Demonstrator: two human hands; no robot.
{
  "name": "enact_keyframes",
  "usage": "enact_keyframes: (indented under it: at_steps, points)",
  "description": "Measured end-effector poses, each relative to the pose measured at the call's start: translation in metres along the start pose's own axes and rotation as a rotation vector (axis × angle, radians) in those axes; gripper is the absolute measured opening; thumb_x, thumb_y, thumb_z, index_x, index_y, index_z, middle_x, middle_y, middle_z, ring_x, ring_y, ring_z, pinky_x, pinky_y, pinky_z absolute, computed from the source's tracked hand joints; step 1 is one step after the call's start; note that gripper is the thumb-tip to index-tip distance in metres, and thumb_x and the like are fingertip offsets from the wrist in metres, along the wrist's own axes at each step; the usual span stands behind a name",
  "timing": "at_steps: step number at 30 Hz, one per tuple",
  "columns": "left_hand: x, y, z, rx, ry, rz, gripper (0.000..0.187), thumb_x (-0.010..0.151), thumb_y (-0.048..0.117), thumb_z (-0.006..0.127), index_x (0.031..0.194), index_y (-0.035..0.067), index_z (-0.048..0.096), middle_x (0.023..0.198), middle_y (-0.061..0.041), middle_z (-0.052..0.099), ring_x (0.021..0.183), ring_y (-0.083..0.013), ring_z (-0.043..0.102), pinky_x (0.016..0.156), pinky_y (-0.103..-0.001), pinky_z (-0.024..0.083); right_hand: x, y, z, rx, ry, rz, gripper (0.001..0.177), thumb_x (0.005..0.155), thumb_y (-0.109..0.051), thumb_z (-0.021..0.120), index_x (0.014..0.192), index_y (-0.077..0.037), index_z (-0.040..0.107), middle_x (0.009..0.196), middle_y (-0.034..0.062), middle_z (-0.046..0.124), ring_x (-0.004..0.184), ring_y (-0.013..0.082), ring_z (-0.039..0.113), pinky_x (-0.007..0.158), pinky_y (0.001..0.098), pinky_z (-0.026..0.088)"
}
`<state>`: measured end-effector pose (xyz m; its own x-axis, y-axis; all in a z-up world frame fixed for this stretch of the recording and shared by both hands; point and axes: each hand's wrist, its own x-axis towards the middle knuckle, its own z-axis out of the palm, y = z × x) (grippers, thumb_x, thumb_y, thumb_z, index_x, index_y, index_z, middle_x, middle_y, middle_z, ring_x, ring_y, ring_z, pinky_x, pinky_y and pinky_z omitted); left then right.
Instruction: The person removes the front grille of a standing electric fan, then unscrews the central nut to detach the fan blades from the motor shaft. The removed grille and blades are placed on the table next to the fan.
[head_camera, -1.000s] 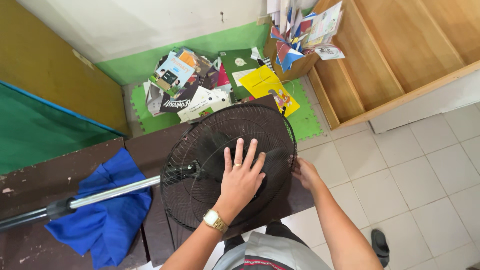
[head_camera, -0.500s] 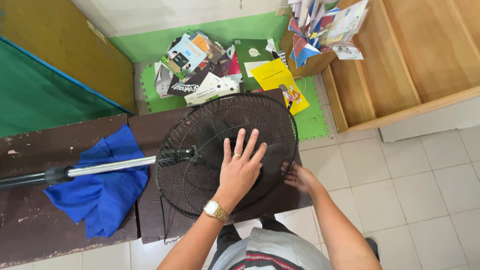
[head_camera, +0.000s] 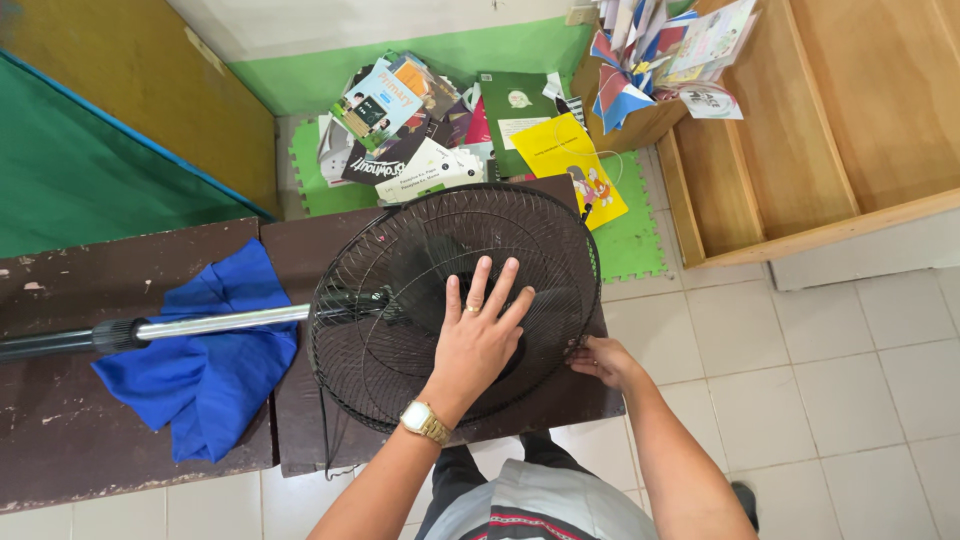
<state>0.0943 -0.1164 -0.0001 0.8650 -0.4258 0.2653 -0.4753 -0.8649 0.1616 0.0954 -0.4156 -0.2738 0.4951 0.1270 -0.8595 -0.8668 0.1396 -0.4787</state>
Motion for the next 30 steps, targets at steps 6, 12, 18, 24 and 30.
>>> enact_keyframes:
  at_steps: [6,12,18,24,30]
  points:
    - [0.003,0.001,0.000,-0.013,0.005,-0.003,0.062,0.081,0.029,0.076,0.140,0.023,0.059,0.165,-0.006,0.031,0.154,-0.0349,0.022,0.118,-0.065,0.022,0.008,0.001,0.013,-0.077,0.125,-0.073,0.027,0.108,-0.025,0.050,0.112,-0.004,0.066,0.104,0.0148,0.072,0.091,0.0276,0.068,0.086,0.0425,0.060]
    - [0.000,-0.001,-0.004,-0.049,0.034,-0.006,0.063,0.083,0.024,0.076,0.143,0.021,0.058,0.164,-0.009,0.033,0.154,-0.0346,0.025,0.119,-0.064,0.023,-0.006,-0.004,0.016,0.005,0.222,-0.218,0.041,0.106,-0.040,0.041,0.135,-0.017,0.057,0.126,0.0007,0.067,0.108,0.0181,0.064,0.090,0.0422,0.049]
    - [-0.043,-0.022,-0.020,-0.128,0.284,-0.270,0.070,0.085,0.031,0.080,0.147,0.016,0.052,0.161,-0.021,0.033,0.151,-0.0418,0.028,0.121,-0.061,0.023,-0.024,-0.014,0.020,0.107,0.211,-0.427,0.048,0.106,-0.046,0.046,0.138,-0.014,0.059,0.127,0.0009,0.066,0.111,0.0184,0.063,0.093,0.0434,0.049]
    - [-0.105,-0.058,-0.033,-0.161,0.517,-0.632,0.092,0.086,0.038,0.079,0.153,-0.004,0.031,0.158,-0.036,0.028,0.145,-0.0536,0.027,0.118,-0.060,0.023,-0.038,-0.018,0.034,0.185,0.319,-0.444,0.045,0.102,-0.047,0.051,0.136,-0.017,0.056,0.124,0.0006,0.065,0.106,0.0198,0.063,0.091,0.0466,0.048]
    - [-0.136,-0.086,-0.034,-0.328,0.467,-0.796,0.082,0.084,0.036,0.083,0.146,-0.003,0.047,0.139,-0.026,0.050,0.132,-0.0424,0.047,0.111,-0.049,0.038,-0.068,-0.040,0.058,0.109,0.359,-0.434,0.055,0.100,-0.054,0.043,0.145,-0.023,0.049,0.142,-0.0065,0.055,0.123,0.0168,0.052,0.097,0.0480,0.040]
